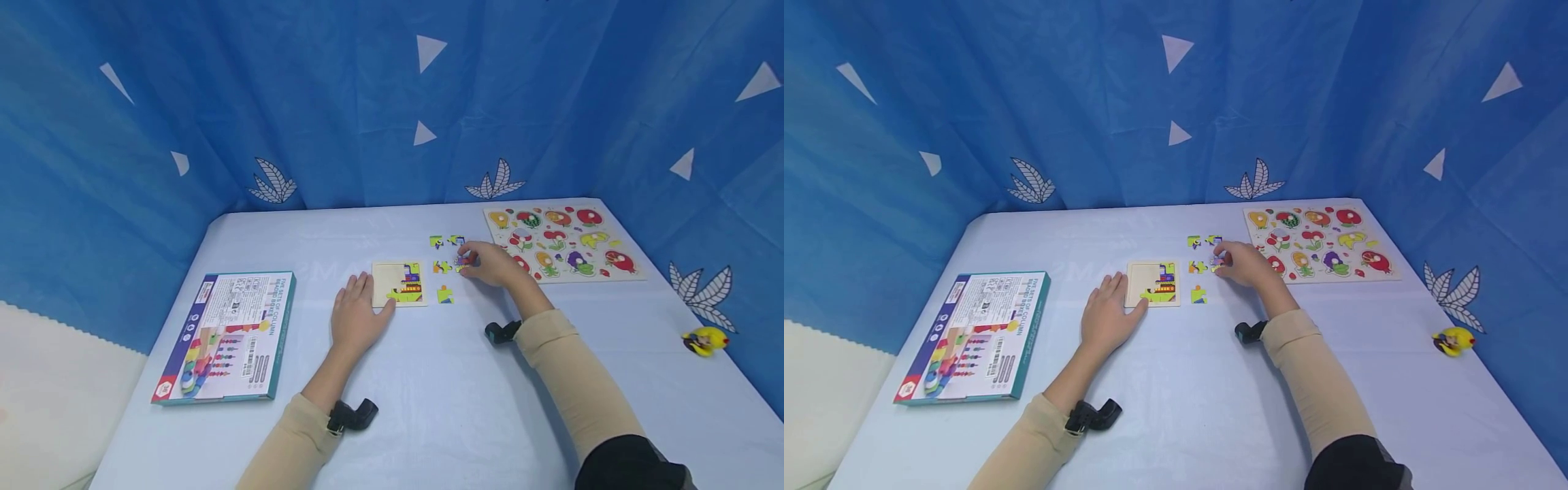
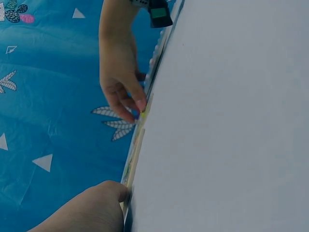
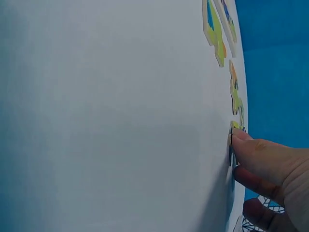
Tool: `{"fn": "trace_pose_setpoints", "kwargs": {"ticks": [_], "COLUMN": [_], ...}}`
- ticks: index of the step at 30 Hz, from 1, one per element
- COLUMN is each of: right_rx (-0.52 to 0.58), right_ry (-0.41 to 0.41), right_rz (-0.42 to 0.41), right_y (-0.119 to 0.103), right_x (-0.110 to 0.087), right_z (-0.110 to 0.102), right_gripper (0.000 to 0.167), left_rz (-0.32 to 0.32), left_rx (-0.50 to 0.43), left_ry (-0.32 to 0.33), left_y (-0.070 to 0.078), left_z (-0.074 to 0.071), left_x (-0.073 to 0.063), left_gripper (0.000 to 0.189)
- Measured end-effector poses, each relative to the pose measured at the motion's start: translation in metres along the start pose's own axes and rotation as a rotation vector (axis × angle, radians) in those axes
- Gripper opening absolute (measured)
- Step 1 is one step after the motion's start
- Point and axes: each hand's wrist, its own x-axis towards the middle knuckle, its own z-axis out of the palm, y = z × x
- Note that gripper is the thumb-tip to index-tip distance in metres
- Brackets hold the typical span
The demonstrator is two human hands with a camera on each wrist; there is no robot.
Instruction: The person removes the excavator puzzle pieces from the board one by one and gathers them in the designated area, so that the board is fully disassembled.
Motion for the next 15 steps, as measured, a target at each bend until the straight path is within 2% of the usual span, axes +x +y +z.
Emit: {"fn": "trace_pose_setpoints", "kwargs": {"ticks": [15], "right_rx": [-0.099], "right_ry": [-0.017], "right_rz": [-0.025], "right_y": [-0.0001], "right_x": [-0.0037], "right_z": [0.0002], "right_gripper": [0.047], "left_rz": [0.008], "left_rx": [-0.014], "left_ry": [-0.042], "left_y": [-0.0012], "left_z": [-0.0011], "left_x": [-0.0008], "left_gripper": [0.085]}}
